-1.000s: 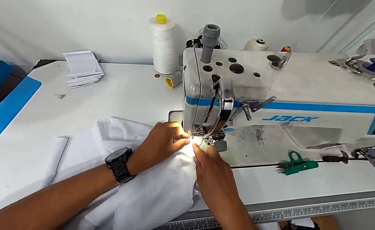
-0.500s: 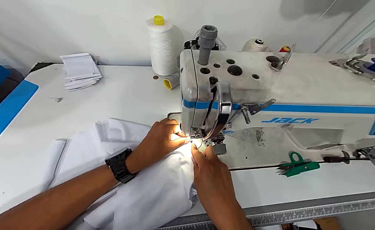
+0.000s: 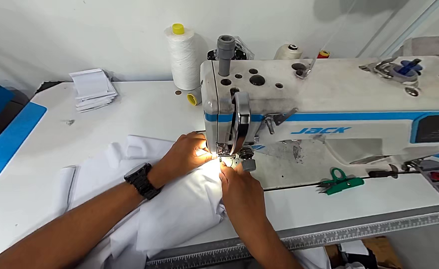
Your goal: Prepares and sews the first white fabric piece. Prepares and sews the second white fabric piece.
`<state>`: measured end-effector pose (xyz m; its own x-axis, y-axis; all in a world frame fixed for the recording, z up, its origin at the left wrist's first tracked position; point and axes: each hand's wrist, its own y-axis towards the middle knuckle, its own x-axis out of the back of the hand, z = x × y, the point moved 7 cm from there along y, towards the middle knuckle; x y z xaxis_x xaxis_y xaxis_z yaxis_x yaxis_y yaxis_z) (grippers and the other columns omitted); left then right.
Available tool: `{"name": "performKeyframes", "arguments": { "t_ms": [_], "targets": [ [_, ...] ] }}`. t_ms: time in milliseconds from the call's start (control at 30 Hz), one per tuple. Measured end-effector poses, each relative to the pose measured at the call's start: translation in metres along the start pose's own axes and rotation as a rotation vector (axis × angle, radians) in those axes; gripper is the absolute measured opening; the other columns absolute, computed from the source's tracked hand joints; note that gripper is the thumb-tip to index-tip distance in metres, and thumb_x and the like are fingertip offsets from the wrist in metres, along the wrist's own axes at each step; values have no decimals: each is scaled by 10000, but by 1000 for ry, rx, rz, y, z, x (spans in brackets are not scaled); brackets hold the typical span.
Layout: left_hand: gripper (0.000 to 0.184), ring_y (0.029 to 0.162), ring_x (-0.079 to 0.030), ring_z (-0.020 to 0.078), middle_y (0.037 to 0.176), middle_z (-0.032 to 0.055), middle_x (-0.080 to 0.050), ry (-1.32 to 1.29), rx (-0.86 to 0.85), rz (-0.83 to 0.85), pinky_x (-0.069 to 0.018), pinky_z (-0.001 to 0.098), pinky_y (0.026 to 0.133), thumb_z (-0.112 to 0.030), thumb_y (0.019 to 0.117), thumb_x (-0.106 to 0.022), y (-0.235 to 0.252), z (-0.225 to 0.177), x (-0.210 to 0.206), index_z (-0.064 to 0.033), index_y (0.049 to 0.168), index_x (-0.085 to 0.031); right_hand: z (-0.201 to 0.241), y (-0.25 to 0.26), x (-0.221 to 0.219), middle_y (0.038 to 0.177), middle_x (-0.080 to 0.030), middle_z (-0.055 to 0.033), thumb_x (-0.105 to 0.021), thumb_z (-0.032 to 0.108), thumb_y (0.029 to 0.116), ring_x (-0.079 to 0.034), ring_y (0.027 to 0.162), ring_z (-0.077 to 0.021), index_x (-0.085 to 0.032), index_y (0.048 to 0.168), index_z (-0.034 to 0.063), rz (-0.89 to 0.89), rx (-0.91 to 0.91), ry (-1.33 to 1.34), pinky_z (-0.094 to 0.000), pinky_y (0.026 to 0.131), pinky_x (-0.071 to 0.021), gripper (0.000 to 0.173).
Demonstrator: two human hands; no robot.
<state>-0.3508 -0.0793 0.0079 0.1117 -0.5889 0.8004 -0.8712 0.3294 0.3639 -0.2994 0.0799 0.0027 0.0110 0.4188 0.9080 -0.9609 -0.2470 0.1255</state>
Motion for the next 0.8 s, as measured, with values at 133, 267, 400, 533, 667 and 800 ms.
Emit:
{"name": "performKeyframes", "arguments": {
  "t_ms": [133,267,400,533,667,800],
  "targets": [
    [207,997,-657,266,942,96,-704,129,-230,-165,-502,480,883,-248,893,-728,-4,-14,17,-67,792,-711,-18,-9,10,930,-674,-99,-610,262,1031,-665,724,-240,-699,1279,113,54,75,274,-445,634,-570,303],
    [481,1109,-633,278,1131,93,-695,209,-119,-13,-525,496,931,-540,904,-681,-49,-76,24,-99,1086,-743,-73,-47,32,907,-666,13,-607,260,1015,-618,670,-112,-720,1212,192,48,213,372,-350,583,-561,237],
    [291,1059,-664,246,1121,80,-690,267,-63,40,-567,418,869,-325,984,-588,-107,-114,-13,-91,1095,-721,-68,-83,27,1171,-649,-24,-598,343,1008,-626,1023,-188,-735,1249,194,-78,472,237,-377,806,-565,315],
    [169,804,-665,27,932,-43,-714,-27,158,-25,-585,240,735,-185,1004,-590,-109,-91,15,-115,1011,-743,-50,-77,22,1332,-637,-51,-606,353,1007,-598,1188,-291,-706,1292,162,-111,524,130,-481,897,-527,357],
    [103,689,-638,87,834,26,-710,-233,502,-116,-546,290,647,-50,993,-637,-102,-70,36,-64,1042,-726,-37,-58,21,1371,-606,-61,-629,305,991,-561,1224,-310,-684,1329,149,-32,600,150,-520,961,-491,376],
    [213,808,-633,229,975,166,-631,-50,510,-155,-542,404,698,118,945,-493,-86,-82,28,31,1130,-553,-30,-46,22,1249,-652,-89,-706,311,947,-602,1164,-314,-685,1261,105,-7,637,174,-512,908,-510,375]
  ]
}}
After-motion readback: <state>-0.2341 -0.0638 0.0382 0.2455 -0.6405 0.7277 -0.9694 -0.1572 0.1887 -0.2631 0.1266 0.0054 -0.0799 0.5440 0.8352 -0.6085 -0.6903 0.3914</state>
